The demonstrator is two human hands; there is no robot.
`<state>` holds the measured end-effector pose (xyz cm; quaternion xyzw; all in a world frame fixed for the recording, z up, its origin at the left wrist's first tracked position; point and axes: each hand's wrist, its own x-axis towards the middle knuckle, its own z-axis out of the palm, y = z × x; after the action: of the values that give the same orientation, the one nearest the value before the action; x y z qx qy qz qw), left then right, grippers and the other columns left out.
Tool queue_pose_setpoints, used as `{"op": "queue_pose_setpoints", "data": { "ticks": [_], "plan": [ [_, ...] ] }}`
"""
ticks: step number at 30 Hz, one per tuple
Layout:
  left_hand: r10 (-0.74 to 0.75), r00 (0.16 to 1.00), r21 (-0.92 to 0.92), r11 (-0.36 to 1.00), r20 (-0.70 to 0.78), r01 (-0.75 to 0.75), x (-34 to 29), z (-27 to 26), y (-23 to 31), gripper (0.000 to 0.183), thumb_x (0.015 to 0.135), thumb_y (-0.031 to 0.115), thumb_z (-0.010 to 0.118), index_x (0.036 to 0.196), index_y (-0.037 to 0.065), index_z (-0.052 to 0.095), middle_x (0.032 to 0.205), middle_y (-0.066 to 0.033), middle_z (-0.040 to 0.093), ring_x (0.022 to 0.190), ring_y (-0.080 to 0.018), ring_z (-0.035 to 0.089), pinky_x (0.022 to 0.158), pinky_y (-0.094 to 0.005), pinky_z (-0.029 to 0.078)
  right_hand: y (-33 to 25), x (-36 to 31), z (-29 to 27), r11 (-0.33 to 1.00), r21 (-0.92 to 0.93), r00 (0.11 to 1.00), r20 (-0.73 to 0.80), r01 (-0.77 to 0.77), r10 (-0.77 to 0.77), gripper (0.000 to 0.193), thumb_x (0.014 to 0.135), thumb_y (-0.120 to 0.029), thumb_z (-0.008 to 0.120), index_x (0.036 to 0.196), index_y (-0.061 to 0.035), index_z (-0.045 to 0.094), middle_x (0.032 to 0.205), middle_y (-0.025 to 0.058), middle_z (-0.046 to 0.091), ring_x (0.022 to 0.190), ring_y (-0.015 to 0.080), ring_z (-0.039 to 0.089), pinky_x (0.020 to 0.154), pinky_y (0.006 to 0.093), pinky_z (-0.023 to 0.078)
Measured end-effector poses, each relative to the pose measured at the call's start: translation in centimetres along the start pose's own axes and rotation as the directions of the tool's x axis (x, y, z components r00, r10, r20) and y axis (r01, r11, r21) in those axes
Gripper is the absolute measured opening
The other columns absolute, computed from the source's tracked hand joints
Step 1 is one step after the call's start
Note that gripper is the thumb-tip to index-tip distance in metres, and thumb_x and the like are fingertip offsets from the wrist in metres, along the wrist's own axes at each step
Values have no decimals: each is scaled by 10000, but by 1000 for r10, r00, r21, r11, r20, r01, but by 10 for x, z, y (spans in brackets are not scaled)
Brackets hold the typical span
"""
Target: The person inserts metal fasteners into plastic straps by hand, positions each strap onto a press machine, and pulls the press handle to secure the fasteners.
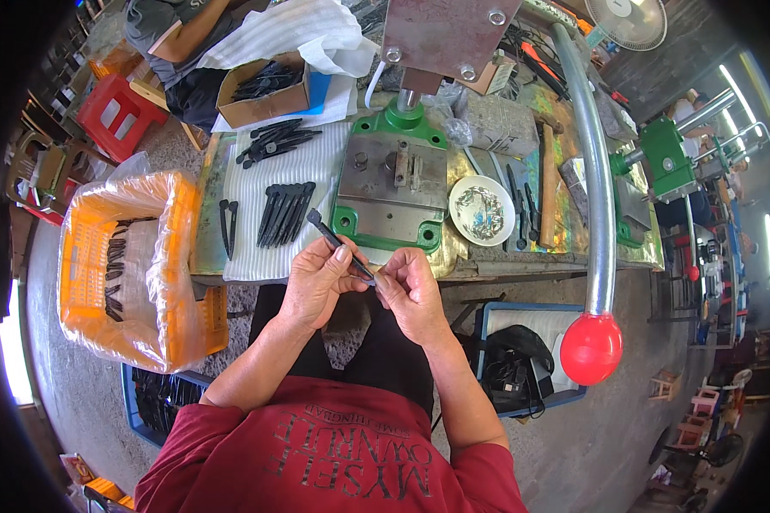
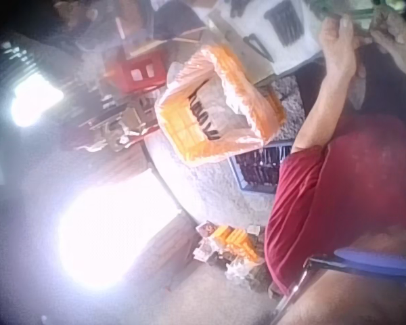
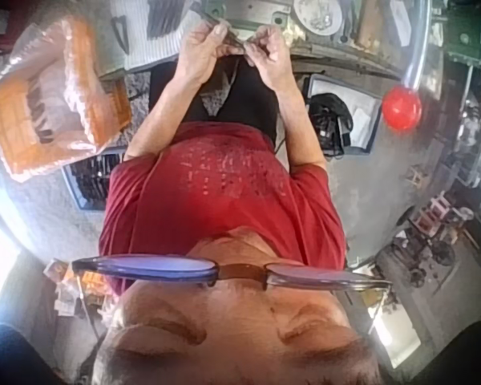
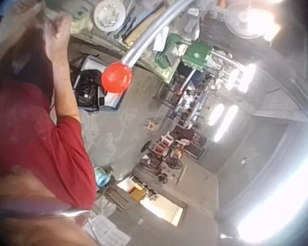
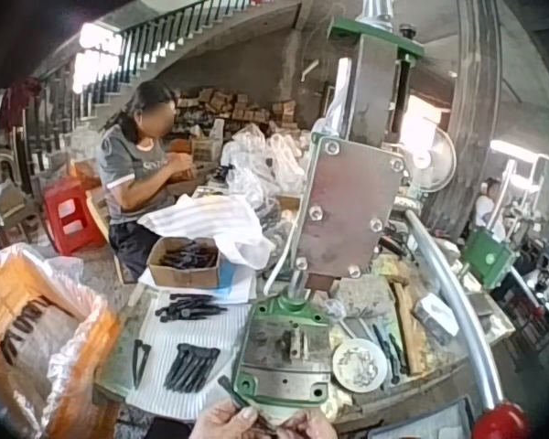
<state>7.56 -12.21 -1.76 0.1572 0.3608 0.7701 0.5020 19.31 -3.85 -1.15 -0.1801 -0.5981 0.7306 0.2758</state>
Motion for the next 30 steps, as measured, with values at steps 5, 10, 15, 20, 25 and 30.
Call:
{"op": "queue_pose_setpoints", "data": {
  "ticks": [5,10,15,20,25,30],
  "plan": [
    [-3,1000,11,1000,0,3,0,-1,-2,115,853,141,460,894,46,511,814,-64,561,709,-139,568,578,-245,500,1,0,0,1000,-18,1000,-7,-14,14,176,802,13,492,877,-54,348,665,1,400,527,49,387,439,176,315],
    [21,1000,57,998,-20,-20,0,0,-4,113,850,137,465,897,46,512,815,-57,564,715,-132,565,571,-241,499,4,-1,1,1000,21,1000,-24,9,-9,171,807,5,488,882,-59,348,660,-4,392,527,45,378,449,175,312],
    [64,998,136,989,-29,-59,-2,0,-8,112,846,139,473,899,48,512,815,-53,563,702,-120,556,561,-226,489,8,-3,5,999,23,996,-90,26,-24,167,814,-14,488,885,-61,345,662,-3,393,533,48,380,456,179,318],
    [68,997,121,991,-44,-62,-3,-1,-12,113,845,141,477,902,49,509,812,-52,561,687,-106,544,544,-212,477,10,-4,10,998,16,989,-137,54,-51,166,820,-33,489,889,-65,341,672,5,411,531,51,386,451,178,323],
    [101,994,177,980,-42,-92,-3,0,-13,111,846,139,475,906,50,505,812,-52,560,686,-102,543,537,-202,473,12,-4,13,994,71,980,-186,88,-73,179,820,-46,498,895,-73,338,677,12,424,511,52,379,431,176,314],
    [100,994,151,984,-45,-92,-3,0,-13,109,848,132,469,910,49,503,822,-59,565,701,-107,554,531,-197,473,12,-2,15,992,102,976,-212,77,-54,179,819,-42,498,899,-79,342,667,9,431,504,53,379,426,175,312]
  ]
}}
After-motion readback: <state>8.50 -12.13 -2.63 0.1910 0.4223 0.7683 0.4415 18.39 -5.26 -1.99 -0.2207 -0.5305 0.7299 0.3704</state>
